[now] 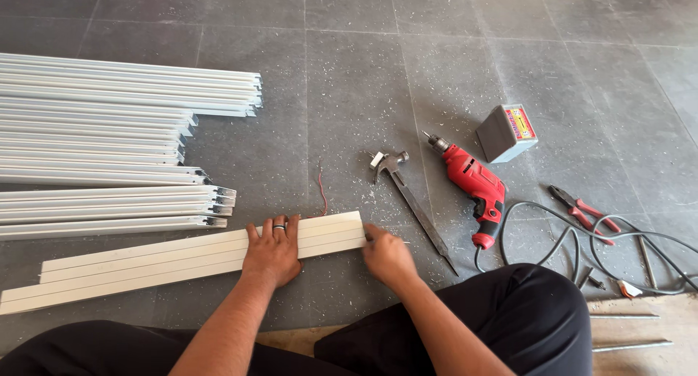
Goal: The person sits on the floor and uses a red corded drill to make holes in stacked white metal profiles. They align the profiles, drill multiple holes along the length, and then move the drilled pieces aside.
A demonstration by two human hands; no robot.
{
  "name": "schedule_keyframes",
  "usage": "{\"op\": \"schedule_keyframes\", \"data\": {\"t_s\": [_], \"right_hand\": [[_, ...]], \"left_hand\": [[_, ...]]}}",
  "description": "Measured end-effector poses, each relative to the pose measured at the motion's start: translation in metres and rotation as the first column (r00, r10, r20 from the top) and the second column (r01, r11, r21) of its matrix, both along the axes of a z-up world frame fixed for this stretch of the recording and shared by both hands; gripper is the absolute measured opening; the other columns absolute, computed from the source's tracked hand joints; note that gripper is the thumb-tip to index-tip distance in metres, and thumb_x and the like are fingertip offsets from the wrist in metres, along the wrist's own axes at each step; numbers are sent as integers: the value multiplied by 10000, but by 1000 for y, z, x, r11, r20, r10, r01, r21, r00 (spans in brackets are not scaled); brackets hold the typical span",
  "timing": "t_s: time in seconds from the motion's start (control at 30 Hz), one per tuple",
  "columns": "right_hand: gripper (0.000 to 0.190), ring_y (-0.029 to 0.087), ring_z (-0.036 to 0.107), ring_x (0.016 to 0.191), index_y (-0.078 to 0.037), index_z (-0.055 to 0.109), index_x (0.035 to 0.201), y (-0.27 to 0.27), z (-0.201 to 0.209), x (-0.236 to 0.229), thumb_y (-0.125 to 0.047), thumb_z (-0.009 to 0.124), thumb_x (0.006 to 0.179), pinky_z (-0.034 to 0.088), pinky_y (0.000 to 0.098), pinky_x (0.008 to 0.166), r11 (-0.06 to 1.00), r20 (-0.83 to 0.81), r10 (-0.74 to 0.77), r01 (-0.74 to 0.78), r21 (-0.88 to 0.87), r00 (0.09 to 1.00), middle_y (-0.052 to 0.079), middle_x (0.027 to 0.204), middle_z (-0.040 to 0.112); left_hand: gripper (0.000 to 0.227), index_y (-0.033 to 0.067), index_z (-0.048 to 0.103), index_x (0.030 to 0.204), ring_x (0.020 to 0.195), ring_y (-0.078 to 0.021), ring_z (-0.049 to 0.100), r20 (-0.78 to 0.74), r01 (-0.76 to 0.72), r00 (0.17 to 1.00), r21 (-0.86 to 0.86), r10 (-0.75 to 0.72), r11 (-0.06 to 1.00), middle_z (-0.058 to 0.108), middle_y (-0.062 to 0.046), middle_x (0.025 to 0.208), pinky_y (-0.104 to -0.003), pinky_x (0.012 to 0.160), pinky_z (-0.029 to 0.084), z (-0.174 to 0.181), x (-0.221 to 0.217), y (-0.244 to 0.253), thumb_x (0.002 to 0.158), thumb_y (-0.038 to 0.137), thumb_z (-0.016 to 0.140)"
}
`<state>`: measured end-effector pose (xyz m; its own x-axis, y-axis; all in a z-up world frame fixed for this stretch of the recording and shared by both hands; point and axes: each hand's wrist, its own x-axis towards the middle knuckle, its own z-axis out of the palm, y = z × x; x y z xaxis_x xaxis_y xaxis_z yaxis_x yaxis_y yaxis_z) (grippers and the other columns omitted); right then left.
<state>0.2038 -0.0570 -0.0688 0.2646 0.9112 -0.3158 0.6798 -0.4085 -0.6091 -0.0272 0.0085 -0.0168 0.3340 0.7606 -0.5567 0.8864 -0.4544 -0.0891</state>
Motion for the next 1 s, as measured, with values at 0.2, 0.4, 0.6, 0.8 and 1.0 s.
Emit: {"op": "schedule_keyframes", "data": {"t_s": [0.2,0.4,0.6,0.8,1.0], "right_hand": [[357,230,748,806,4,726,1228,15,-10,10,-206,638,953,656,378,695,881,-592,-473,366,-301,653,107,1013,791],[360,198,683,678,11,736,1162,16,-17,9,-286,631,987,605,345,604,911,-527,-413,343,-230,743,115,963,761],[385,240,656,697,-64,712,1251,17,-16,13,-317,515,1038,570,397,611,810,-559,-585,458,-365,588,114,944,777],[513,349,697,1105,-174,676,1363,10,1,-10,-471,598,952,545,473,955,992,-22,-117,116,-54,993,152,1172,739],[887,350,567,1292,-223,318,1584,10,55,-25,-685,580,874,537,493,1007,978,111,44,-20,-206,993,168,1428,511]], "left_hand": [[952,132,83,1625,1513,-284,258,-2,-25,1000,3,25,1000,276,-130,1643,-644,1211,156,3,1,-2,932,387,684],[950,136,78,1626,1517,-285,251,-6,-36,999,-10,36,999,272,-133,1644,-627,1215,155,6,3,-1,934,383,681],[927,117,63,1627,1512,-315,249,4,-9,1000,18,9,1000,270,-161,1637,-639,1208,147,4,2,-1,959,367,655],[953,129,52,1638,1518,-302,255,-28,-23,999,-33,22,999,259,-150,1650,-639,1219,148,6,4,-1,952,364,671],[944,135,72,1631,1518,-302,252,0,-34,999,3,34,999,271,-152,1639,-622,1225,137,7,4,-1,944,366,677]]}}
